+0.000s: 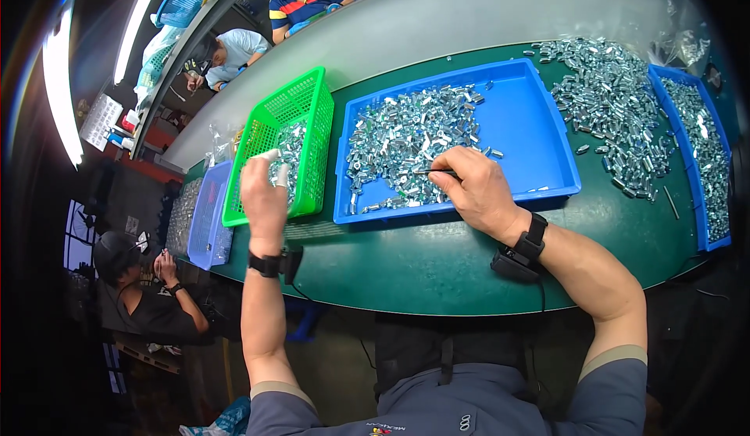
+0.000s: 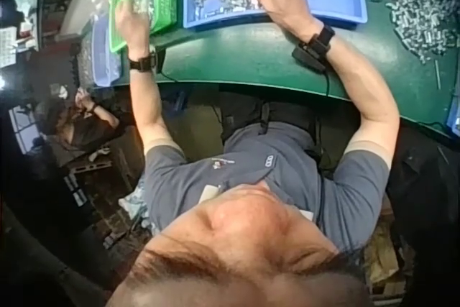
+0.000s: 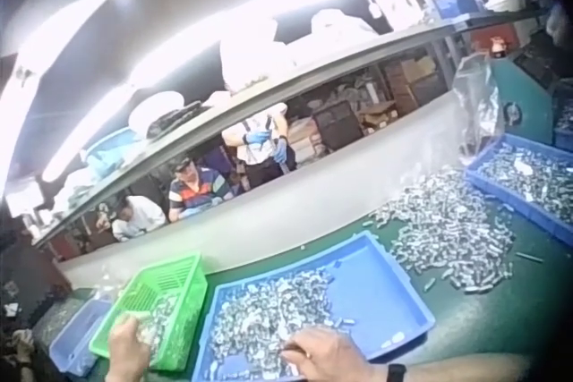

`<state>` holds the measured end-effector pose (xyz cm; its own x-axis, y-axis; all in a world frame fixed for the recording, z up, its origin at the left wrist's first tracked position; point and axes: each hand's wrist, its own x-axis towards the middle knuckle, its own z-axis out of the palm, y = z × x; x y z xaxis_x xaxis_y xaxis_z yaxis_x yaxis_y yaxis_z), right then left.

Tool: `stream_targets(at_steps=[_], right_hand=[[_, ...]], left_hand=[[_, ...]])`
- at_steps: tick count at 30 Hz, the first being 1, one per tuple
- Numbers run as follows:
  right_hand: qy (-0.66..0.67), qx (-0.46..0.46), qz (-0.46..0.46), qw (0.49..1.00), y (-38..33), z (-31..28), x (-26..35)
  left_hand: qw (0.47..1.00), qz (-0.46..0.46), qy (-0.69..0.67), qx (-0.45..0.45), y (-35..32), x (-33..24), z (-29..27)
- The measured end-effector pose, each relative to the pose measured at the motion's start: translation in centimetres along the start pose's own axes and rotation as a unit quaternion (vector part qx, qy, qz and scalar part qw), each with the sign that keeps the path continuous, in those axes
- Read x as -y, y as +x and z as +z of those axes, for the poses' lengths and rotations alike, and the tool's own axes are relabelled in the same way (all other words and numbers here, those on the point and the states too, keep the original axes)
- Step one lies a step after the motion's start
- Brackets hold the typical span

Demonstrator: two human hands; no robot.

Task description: The person picks up a metal part and a black rod from a blue tray, fits the part onto the rod by hand, and places the assembled unit into a purple tray. This process is repeated throughout the video.

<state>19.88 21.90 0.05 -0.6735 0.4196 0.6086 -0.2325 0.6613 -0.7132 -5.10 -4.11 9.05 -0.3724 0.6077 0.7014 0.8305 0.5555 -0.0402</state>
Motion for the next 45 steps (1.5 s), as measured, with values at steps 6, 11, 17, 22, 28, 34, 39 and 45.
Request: stream_targets(at_steps=[6, 11, 17, 22, 28, 34, 39, 45], right_hand=[[-0.012, -0.012, -0.011, 1.0, 0.1, 0.0, 0.3], [-0.03, 0.008, -0.032, 0.999, -0.1, 0.0, -0.1], [-0.02, 0.045, -0.005, 0.999, -0.3, -0.2, 0.3], [-0.003, 0.044, 0.014, 0.999, -0.2, 0.1, 0.7], [-0.002, 0.055, 0.011, 0.998, 0.3, -0.2, 0.7], [-0.034, 0.05, 0.022, 0.998, 0.2, -0.3, 0.5], [-0.034, 0.072, 0.016, 0.997, 0.2, -0.2, 0.8], [-0.023, 0.08, 0.032, 0.996, 0.2, 0.3, 0.8]], left_hand=[[0.919, -0.001, -0.301, 0.257, -2.2, -10.9, 4.7], [0.909, 0.016, -0.285, 0.304, -2.2, -12.5, 6.1], [0.901, 0.0, -0.341, 0.268, -3.1, -12.2, 6.5], [0.865, -0.113, -0.423, 0.246, -4.0, -12.7, 6.7], [0.807, -0.188, -0.515, 0.219, -4.2, -13.0, 7.0], [0.803, -0.18, -0.529, 0.209, -4.5, -12.8, 6.9], [0.798, -0.167, -0.533, 0.225, -4.3, -12.9, 6.4], [0.799, -0.145, -0.545, 0.209, -4.7, -12.7, 6.8]])
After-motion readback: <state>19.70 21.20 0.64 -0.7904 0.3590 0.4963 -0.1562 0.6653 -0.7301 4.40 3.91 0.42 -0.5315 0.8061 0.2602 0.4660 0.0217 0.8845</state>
